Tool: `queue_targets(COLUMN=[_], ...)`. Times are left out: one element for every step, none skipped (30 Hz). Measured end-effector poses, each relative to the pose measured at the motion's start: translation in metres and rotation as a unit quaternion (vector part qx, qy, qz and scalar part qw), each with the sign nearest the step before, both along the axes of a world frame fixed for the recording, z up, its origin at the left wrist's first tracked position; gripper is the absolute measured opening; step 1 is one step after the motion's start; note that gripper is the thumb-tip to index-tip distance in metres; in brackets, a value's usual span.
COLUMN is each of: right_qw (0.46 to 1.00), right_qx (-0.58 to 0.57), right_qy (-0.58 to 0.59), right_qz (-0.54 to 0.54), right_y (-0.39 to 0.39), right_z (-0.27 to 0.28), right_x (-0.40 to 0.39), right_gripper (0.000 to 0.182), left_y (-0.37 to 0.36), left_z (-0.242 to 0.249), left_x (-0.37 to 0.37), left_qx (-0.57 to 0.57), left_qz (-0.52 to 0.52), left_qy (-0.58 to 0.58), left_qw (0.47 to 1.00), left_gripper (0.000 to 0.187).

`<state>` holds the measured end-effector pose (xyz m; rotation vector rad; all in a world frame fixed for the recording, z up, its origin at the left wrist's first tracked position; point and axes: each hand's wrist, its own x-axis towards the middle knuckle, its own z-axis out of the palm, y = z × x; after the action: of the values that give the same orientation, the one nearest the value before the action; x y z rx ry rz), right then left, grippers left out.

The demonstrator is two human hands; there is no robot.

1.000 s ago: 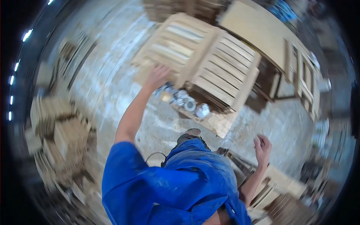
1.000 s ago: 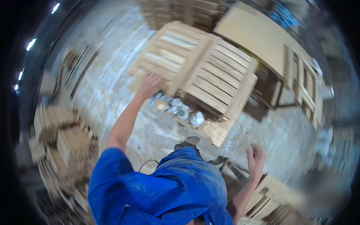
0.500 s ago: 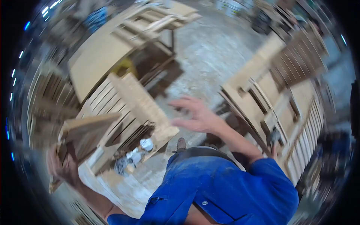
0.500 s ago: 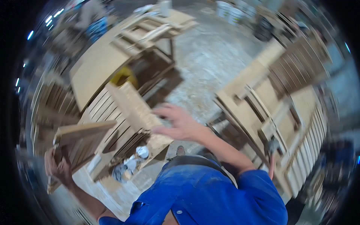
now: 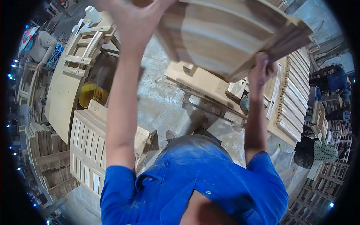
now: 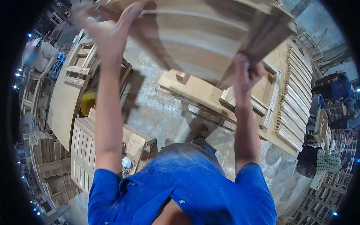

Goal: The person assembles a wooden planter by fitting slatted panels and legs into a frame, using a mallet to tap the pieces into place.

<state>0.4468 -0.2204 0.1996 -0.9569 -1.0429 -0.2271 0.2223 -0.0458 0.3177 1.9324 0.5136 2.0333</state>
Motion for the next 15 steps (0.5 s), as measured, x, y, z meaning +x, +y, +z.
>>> queue_targets(right_qw=[0.997, 0.996, 0.994, 0.994, 0.992, 0.989, 0.988, 0.99, 0.991, 0.992, 0.991, 0.99, 0.988, 0.986, 0.985], right_qx=[-0.07, -0.061, -0.05, -0.052, -0.062, -0.073, -0.075, -0.074, -0.073, -0.07, -0.075, -0.094, -0.114, -0.129, -0.136], right_qy=[0.012, 0.029, 0.045, 0.049, 0.065, 0.082, 0.087, 0.077, 0.066, 0.07, 0.077, 0.065, 0.052, 0.038, 0.044], right_qz=[-0.022, -0.055, -0.087, -0.085, -0.093, -0.101, -0.099, -0.096, -0.091, -0.075, -0.074, -0.083, -0.091, -0.099, -0.1], right_y=[-0.011, -0.011, -0.007, -0.006, -0.006, -0.004, -0.001, 0.002, 0.006, 0.003, 0.002, -0.002, -0.002, -0.003, -0.001], right_z=[0.01, 0.01, 0.008, 0.002, -0.01, -0.022, -0.036, -0.045, -0.053, -0.06, -0.059, -0.054, -0.051, -0.053, -0.061], right_x=[0.018, 0.032, 0.046, 0.061, 0.075, 0.086, 0.094, 0.099, 0.106, 0.112, 0.113, 0.111, 0.112, 0.117, 0.123], right_gripper=[0.031, 0.031, 0.031, 0.031, 0.029, 0.027, 0.027, 0.025, 0.023, 0.021, 0.021, 0.019, 0.018, 0.015, 0.015], left_y=[0.023, 0.052, 0.063, 0.06, 0.058, 0.057, 0.057, 0.057, 0.057, 0.06, 0.061, 0.065, 0.074, 0.082, 0.082], left_z=[-0.011, -0.034, -0.054, -0.063, -0.07, -0.079, -0.088, -0.093, -0.099, -0.104, -0.111, -0.12, -0.127, -0.132, -0.131], left_x=[0.021, 0.046, 0.07, 0.091, 0.111, 0.126, 0.14, 0.151, 0.161, 0.17, 0.177, 0.181, 0.181, 0.182, 0.182], left_qx=[-0.136, -0.181, -0.278, -0.29, -0.299, -0.302, -0.297, -0.292, -0.295, -0.287, -0.28, -0.29, -0.304, -0.318, -0.325], left_qz=[-0.093, -0.132, -0.173, -0.249, -0.322, -0.319, -0.252, -0.183, -0.179, -0.218, -0.257, -0.254, -0.253, -0.255, -0.255], left_qy=[-0.024, 0.005, 0.056, -0.002, -0.058, -0.054, -0.045, -0.035, -0.032, -0.061, -0.088, -0.081, -0.075, -0.068, -0.064], left_qw=[0.986, 0.975, 0.943, 0.924, 0.896, 0.897, 0.92, 0.938, 0.938, 0.931, 0.921, 0.919, 0.915, 0.911, 0.909], left_gripper=[0.094, 0.082, 0.056, 0.044, 0.032, 0.032, 0.031, 0.03, 0.03, 0.029, 0.029, 0.029, 0.031, 0.032, 0.032])
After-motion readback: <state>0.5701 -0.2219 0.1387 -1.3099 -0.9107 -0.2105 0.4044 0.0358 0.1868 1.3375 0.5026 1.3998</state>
